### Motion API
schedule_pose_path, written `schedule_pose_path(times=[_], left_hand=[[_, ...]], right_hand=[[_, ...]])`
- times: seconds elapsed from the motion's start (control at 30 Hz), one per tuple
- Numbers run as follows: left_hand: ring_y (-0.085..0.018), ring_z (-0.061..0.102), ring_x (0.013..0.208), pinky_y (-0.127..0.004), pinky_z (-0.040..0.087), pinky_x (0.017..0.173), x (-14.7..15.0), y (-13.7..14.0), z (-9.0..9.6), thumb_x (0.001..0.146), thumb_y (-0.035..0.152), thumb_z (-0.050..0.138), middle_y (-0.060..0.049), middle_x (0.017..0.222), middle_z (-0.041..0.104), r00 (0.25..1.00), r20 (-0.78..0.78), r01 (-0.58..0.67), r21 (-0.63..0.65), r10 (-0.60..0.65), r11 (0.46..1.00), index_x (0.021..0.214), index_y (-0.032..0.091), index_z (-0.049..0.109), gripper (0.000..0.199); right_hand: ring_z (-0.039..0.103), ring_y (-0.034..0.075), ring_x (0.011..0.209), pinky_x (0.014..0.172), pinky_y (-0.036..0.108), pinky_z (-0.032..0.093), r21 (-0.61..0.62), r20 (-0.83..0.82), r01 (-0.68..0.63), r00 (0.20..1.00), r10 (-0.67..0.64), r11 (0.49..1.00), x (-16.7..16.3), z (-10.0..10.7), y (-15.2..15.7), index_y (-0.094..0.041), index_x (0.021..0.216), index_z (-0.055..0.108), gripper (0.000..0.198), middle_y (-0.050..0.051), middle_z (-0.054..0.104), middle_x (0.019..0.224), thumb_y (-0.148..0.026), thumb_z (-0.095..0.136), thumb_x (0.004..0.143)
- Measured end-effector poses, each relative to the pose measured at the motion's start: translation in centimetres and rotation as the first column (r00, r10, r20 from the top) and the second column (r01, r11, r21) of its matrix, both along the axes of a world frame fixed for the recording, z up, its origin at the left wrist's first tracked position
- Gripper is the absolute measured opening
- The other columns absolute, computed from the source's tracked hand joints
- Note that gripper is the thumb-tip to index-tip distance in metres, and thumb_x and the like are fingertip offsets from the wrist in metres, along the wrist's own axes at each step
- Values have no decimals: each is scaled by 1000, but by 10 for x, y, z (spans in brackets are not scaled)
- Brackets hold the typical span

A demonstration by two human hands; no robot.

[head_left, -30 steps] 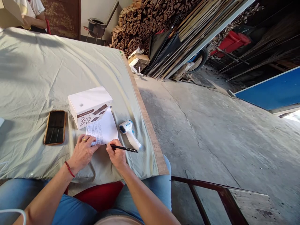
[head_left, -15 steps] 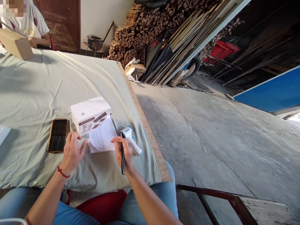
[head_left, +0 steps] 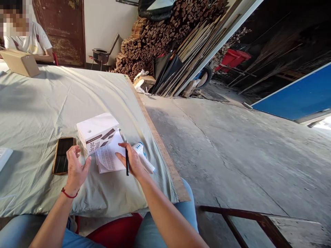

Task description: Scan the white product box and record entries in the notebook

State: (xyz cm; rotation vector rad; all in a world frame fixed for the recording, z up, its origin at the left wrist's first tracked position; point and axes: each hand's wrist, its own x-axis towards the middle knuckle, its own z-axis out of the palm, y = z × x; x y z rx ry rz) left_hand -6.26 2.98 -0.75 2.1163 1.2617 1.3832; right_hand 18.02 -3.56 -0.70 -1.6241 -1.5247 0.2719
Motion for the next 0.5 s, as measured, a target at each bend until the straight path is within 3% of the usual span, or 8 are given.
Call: schedule_pose_path(times=[0.1, 0.2, 0.33, 0.5], left_hand=[[-26, 59, 113, -42, 55, 88, -2, 19, 0, 84, 44, 71, -19, 141, 46, 995, 94, 39, -132, -27, 990, 143, 20, 36, 73], [-23, 63, 101, -41, 56, 84, 1, 40, 0, 76, 49, 77, -17, 142, 50, 991, 112, 104, -260, -77, 960, 148, 23, 32, 89], [-23, 65, 94, -42, 56, 85, 5, 54, -3, 71, 49, 79, -10, 123, 63, 988, 71, 156, -339, -140, 928, 138, 22, 46, 79], [-23, 67, 91, -40, 58, 78, 6, 51, -9, 66, 54, 81, -10, 118, 62, 990, 139, 80, -313, -38, 946, 128, 20, 51, 76]], right_hand=[[67, 29, 116, 96, 46, 56, 0, 133, -161, 978, 159, 987, -13, -5, -10, -21, 119, 61, 37, 13, 70, 124, -31, 74, 87], [63, 30, 123, 100, 46, 56, -15, 265, -319, 913, 312, 948, -29, -19, -22, -21, 120, 61, 47, 13, 69, 129, -31, 83, 80], [65, 29, 120, 97, 42, 58, 32, 385, -342, 871, 304, 939, -39, -34, -19, -20, 117, 62, 48, 12, 71, 125, -27, 87, 77], [69, 25, 110, 90, 36, 60, 28, 554, -414, 764, 330, 910, -36, -37, -4, -20, 114, 65, 26, 11, 74, 108, -26, 74, 90]])
